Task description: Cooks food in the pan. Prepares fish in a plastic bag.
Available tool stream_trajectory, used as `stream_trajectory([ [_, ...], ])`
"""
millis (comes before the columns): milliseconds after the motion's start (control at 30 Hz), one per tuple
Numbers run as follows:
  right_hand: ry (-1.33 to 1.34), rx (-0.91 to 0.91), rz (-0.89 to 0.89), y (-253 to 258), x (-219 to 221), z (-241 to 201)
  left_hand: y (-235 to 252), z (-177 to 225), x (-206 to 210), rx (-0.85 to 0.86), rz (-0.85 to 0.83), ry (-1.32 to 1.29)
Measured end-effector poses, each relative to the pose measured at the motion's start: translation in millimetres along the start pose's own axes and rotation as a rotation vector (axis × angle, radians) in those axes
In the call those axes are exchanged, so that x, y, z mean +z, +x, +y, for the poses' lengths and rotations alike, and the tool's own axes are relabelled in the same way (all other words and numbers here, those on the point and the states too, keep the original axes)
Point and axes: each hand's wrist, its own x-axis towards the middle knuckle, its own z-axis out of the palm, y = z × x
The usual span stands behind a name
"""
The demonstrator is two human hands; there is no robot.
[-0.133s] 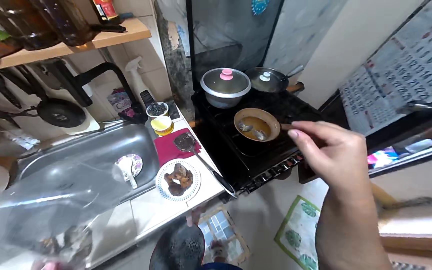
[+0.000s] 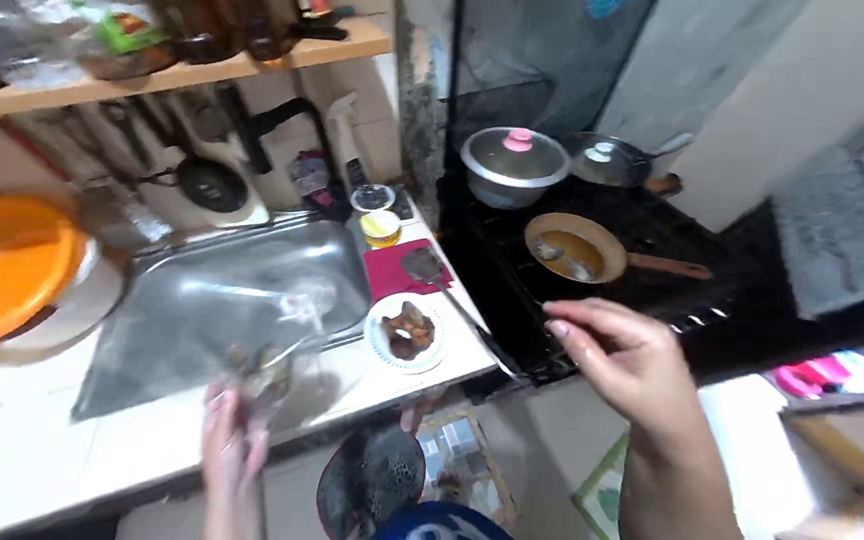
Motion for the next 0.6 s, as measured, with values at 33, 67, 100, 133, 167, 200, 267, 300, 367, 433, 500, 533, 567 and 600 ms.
stream_trajectory([
  [33,0.103,-0.012,-0.073,-3,25,-9,3,-1,8,-0.027,0.005,-0.010],
  [67,0.193,-0.031,-0.145,-5,48,-19,5,-1,13,-0.061,0.011,-0.020],
  [100,0.271,-0.052,-0.210,-6,70,-30,6,1,16,-0.091,0.011,-0.031],
  [133,0.325,-0.071,-0.267,-6,90,-42,7,3,16,-0.116,0.006,-0.042],
  [167,0.357,-0.085,-0.307,-5,107,-52,8,5,15,-0.133,-0.001,-0.053],
  [200,0.367,-0.089,-0.321,-6,122,-60,8,7,13,-0.149,-0.008,-0.057],
  [267,0.318,-0.056,-0.266,-8,144,-74,7,12,7,-0.169,-0.015,-0.039],
  [300,0.270,-0.032,-0.222,-8,151,-79,7,14,3,-0.166,-0.020,-0.018],
  [367,0.187,-0.014,-0.183,-8,160,-84,7,18,-10,-0.125,-0.067,0.041],
  [433,0.136,0.004,-0.238,-6,164,-87,7,19,-25,-0.069,-0.136,0.092],
  [500,0.147,0.071,-0.341,-4,167,-90,8,22,-36,-0.030,-0.214,0.118],
  [533,0.179,0.109,-0.398,-2,169,-91,8,22,-39,-0.022,-0.245,0.127],
  [567,0.213,0.141,-0.447,-1,171,-90,8,22,-41,-0.017,-0.270,0.134],
  [600,0.255,0.161,-0.459,-2,174,-88,8,21,-43,-0.013,-0.286,0.138],
])
